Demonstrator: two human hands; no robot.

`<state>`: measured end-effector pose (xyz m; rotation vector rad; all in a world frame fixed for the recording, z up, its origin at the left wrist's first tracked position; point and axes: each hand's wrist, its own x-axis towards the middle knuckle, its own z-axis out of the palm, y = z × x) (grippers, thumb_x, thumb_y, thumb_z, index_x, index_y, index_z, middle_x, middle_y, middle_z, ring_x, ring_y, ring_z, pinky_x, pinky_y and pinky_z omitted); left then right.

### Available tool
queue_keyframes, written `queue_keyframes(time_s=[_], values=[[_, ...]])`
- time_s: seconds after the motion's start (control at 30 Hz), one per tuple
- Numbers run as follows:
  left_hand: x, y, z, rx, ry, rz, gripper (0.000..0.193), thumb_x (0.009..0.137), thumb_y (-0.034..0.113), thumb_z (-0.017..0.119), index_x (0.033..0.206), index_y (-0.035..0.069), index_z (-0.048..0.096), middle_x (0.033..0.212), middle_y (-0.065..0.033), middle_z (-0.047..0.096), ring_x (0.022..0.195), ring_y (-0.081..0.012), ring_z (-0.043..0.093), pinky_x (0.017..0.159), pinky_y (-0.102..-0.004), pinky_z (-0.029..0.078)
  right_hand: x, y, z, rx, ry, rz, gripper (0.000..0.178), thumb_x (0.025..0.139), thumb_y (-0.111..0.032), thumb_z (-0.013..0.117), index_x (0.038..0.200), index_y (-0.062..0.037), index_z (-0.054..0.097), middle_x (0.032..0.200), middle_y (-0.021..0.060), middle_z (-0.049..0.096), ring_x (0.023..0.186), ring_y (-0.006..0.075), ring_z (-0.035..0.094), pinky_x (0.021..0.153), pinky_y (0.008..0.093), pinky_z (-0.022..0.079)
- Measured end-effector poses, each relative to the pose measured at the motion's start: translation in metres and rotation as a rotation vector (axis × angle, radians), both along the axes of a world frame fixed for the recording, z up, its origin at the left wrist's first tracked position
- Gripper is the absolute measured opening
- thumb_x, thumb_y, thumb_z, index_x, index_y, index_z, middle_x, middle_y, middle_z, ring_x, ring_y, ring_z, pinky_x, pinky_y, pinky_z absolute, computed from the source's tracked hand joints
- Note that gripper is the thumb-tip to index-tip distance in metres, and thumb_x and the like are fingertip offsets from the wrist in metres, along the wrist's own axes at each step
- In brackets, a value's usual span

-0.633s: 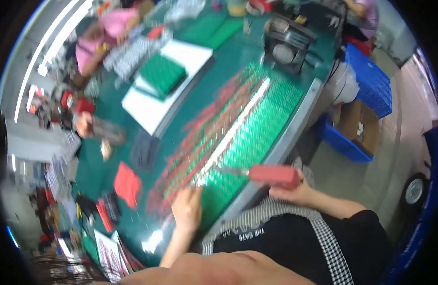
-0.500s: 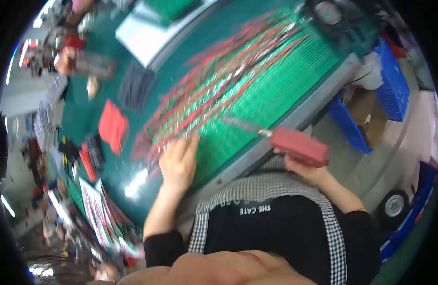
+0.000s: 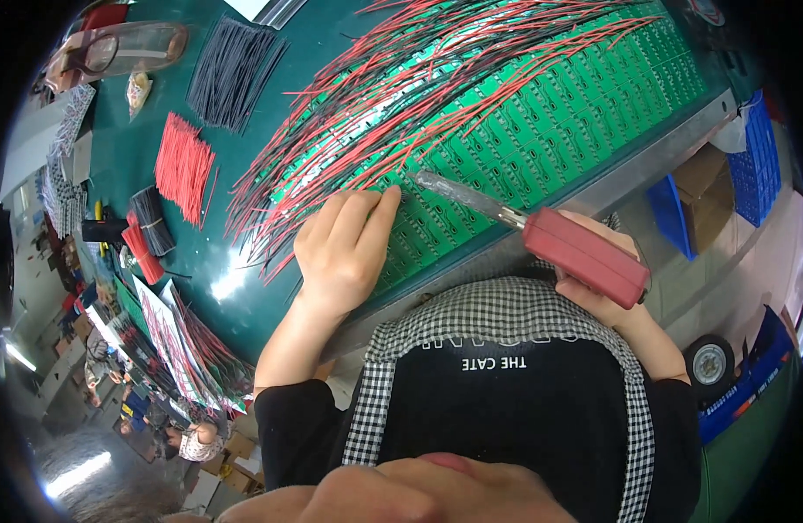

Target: Soldering red and black wires onto points on a green printed circuit board at a factory workstation.

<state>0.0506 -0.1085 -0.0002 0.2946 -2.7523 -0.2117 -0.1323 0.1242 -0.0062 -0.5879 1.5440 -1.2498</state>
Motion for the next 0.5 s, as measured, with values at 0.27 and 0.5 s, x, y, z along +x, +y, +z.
queue_keyframes(time_s=[0.27,0.5], values=[[-0.003,-0.004,-0.004,0.068,-0.073,0.024,0.025,0.063,0.003,0.059,0.088,0.004,0.063,0.075,-0.0017,0.053,0.066,-0.0151,0.055,0.05,-0.026,0.043,-0.006,-0.012,0.001,-0.064,0.152,0.119,0.067,0.07,-0.025,0.071,0.122,0.0074,0.042,0.092,0.0081,0.063,0.065,0.0067,0.053,0.06,0.0199,0.044],[-0.001,-0.006,-0.008,0.084,-0.104,0.027,0.025,0.064,0.003,0.059,0.089,0.004,0.062,0.075,-0.0023,0.052,0.068,-0.0155,0.054,0.053,-0.0263,0.044,-0.004,-0.017,-0.004,-0.101,0.217,0.125,0.066,0.07,-0.025,0.07,0.12,0.0075,0.044,0.095,0.0097,0.063,0.075,0.012,0.059,0.068,0.0242,0.047]])
